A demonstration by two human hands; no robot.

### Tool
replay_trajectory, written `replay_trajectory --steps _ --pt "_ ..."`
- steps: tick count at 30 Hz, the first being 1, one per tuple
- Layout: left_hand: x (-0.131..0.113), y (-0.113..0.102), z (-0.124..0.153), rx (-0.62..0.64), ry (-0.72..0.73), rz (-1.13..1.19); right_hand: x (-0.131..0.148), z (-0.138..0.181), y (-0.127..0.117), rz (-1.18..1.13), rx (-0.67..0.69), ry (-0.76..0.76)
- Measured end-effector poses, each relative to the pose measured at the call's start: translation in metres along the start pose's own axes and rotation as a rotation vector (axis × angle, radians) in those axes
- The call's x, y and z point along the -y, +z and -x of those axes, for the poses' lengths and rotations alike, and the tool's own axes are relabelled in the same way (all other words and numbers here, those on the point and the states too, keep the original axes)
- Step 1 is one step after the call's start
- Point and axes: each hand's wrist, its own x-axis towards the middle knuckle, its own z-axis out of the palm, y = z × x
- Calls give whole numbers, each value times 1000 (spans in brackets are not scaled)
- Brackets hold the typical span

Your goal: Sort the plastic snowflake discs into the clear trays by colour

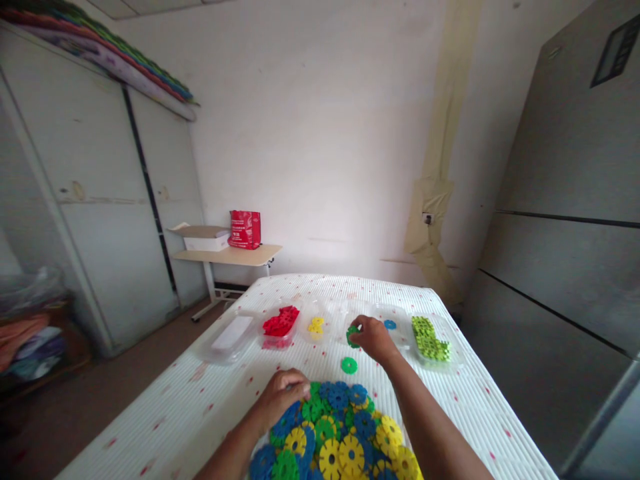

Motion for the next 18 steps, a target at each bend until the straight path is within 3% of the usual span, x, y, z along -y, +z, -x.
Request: replay_trajectory --steps 5,9,18 --pt "-1 0 1 -8 -7 3 5 -24 -8 62 -147 38" --pt "2 0 1 -4 -6 13 0 -21 -4 123 -236 41" --pt "1 1 0 0 -14 10 -18 18 29 186 -12 -50"
